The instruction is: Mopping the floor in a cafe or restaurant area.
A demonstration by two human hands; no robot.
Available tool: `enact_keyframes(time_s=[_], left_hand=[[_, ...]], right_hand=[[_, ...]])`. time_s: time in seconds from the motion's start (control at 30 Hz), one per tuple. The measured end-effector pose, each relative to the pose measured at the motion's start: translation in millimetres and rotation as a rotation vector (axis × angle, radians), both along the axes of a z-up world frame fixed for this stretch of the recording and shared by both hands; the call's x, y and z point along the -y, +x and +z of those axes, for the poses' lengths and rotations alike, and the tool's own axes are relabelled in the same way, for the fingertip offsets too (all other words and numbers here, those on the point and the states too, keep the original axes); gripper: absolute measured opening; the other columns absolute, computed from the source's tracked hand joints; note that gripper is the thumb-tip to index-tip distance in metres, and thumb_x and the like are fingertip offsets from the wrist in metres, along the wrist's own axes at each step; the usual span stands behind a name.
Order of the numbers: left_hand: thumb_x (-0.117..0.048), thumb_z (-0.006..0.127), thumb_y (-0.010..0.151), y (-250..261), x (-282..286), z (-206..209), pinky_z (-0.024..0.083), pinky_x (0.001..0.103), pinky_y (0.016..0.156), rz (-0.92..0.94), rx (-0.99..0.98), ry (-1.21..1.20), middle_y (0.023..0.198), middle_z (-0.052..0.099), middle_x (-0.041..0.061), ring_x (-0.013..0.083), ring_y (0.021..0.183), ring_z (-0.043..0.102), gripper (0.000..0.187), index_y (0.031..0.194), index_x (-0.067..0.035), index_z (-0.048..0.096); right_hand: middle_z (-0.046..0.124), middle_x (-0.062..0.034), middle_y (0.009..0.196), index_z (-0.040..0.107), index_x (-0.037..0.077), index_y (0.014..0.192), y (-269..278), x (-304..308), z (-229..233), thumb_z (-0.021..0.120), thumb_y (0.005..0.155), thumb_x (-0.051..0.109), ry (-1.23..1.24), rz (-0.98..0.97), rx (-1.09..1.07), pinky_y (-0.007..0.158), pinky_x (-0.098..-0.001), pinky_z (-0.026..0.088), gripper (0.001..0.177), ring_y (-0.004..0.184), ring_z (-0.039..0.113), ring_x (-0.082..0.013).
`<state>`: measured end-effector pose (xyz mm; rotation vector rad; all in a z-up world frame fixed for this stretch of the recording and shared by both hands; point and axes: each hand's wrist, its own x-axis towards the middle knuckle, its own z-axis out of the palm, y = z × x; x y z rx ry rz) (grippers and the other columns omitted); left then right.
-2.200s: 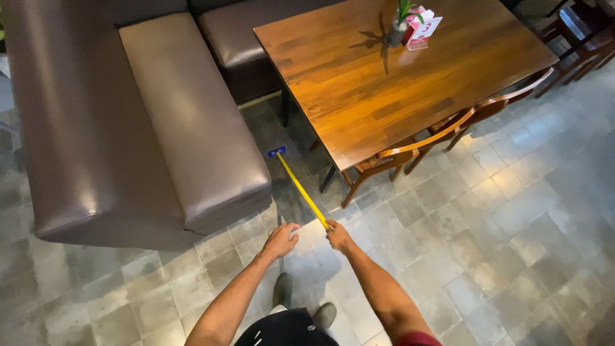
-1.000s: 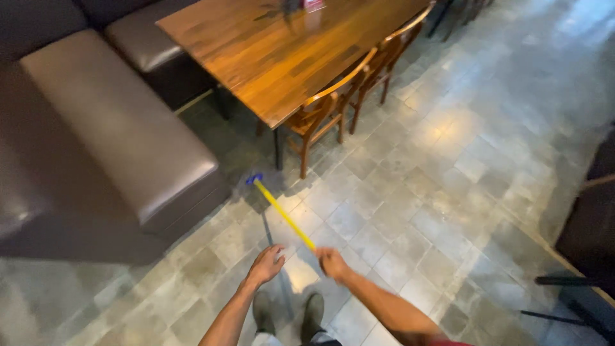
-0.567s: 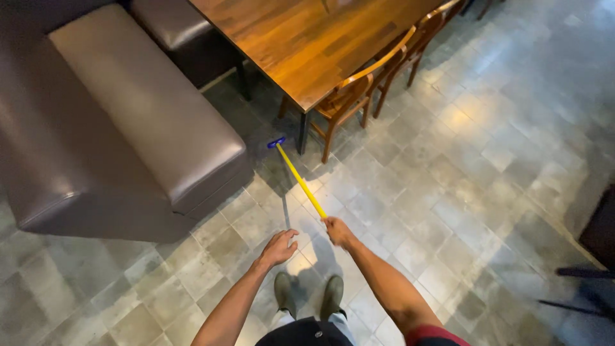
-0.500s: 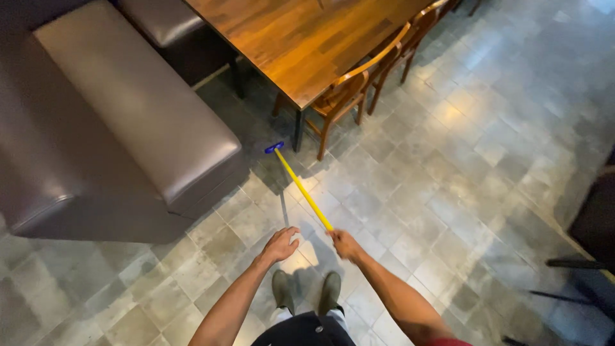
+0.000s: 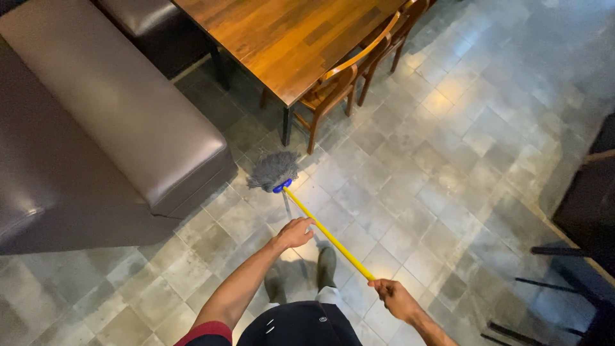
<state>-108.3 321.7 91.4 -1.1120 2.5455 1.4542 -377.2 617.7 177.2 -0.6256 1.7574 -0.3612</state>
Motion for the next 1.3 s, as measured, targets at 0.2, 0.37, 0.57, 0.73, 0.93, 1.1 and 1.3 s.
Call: enact_keyframes(time_s=[0.2, 0.37, 0.57, 0.73, 0.93, 1.1, 1.3], left_hand=[[-0.027, 0.066, 0.088, -43.2, 43.1, -42.6, 0.045, 0.05, 0.103, 0.063, 0.044, -0.121, 0.13, 0.062, 0.022, 0.0411, 0.121, 0.057, 0.048, 0.132, -0.009, 0.059], [-0.028, 0.065, 0.088, -97.4, 89.8, -34.7, 0.048, 0.049, 0.105, 0.124, 0.242, -0.161, 0.131, 0.063, 0.021, 0.0395, 0.123, 0.059, 0.051, 0.136, -0.013, 0.058], [-0.024, 0.076, 0.081, -171.8, 110.1, 3.0, 0.045, 0.05, 0.106, 0.361, 0.398, -0.106, 0.151, 0.041, 0.019, 0.0388, 0.134, 0.047, 0.076, 0.147, -0.018, 0.041], [-0.027, 0.077, 0.081, -218.5, 97.4, -55.9, 0.04, 0.054, 0.106, 0.405, 0.305, -0.161, 0.157, 0.032, 0.02, 0.041, 0.139, 0.038, 0.065, 0.139, -0.024, 0.05], [-0.027, 0.076, 0.077, -197.5, 55.3, -66.7, 0.05, 0.048, 0.096, 0.424, 0.009, -0.256, 0.118, 0.068, 0.011, 0.032, 0.12, 0.059, 0.027, 0.097, -0.012, 0.065], [-0.027, 0.069, 0.091, -118.0, 8.6, -46.4, 0.051, 0.048, 0.093, 0.43, -0.182, -0.396, 0.09, 0.068, 0.015, 0.0374, 0.099, 0.063, 0.019, 0.083, -0.01, 0.069], [-0.025, 0.07, 0.085, 45.1, -96.2, -33.5, 0.05, 0.049, 0.091, 0.68, -0.082, -0.306, 0.094, 0.068, 0.015, 0.037, 0.104, 0.062, 0.016, 0.085, -0.009, 0.07]], right_hand=[[0.072, -0.0059, 0.086, 0.071, 0.012, 0.123, -29.8, 136.5, -42.9, 0.054, 0.1, 0.02, -0.317, 0.32, -0.133, 0.075, -0.0327, 0.054, 0.03, 0.079, 0.064, -0.0165], [0.068, -0.0097, 0.088, 0.067, 0.013, 0.127, -50.9, 270.5, -17.7, 0.07, 0.09, 0.026, -0.387, 0.512, 0.037, 0.074, -0.0374, 0.052, 0.039, 0.08, 0.063, -0.0195], [0.063, -0.0077, 0.095, 0.062, 0.012, 0.117, -102.4, 319.3, 38.4, 0.075, 0.093, 0.024, -0.925, 0.832, 0.124, 0.078, -0.0364, 0.052, 0.03, 0.088, 0.061, -0.0219], [0.065, -0.0072, 0.095, 0.07, 0.014, 0.102, -129.6, 295.1, 127.8, 0.075, 0.092, 0.029, -0.797, 0.964, -0.164, 0.074, -0.038, 0.051, 0.019, 0.086, 0.065, -0.0288], [0.064, -0.0154, 0.104, 0.058, 0.005, 0.082, -107.7, 266.9, 116.6, 0.066, 0.095, 0.014, -1.265, 0.699, 0.214, 0.085, -0.0409, 0.051, 0.018, 0.092, 0.061, -0.034], [0.05, -0.0054, 0.066, 0.046, 0.004, 0.071, -32.9, 240.6, 81.0, 0.058, 0.091, 0.005, -1.194, 0.409, 0.628, 0.096, -0.0492, 0.052, 0.024, 0.064, 0.05, -0.0208], [0.049, -0.0061, 0.065, 0.041, 0.005, 0.07, 117.3, 192.4, 78.0, 0.058, 0.087, 0.004, -1.075, 0.596, 0.823, 0.087, -0.0461, 0.05, 0.025, 0.064, 0.05, -0.0223]])
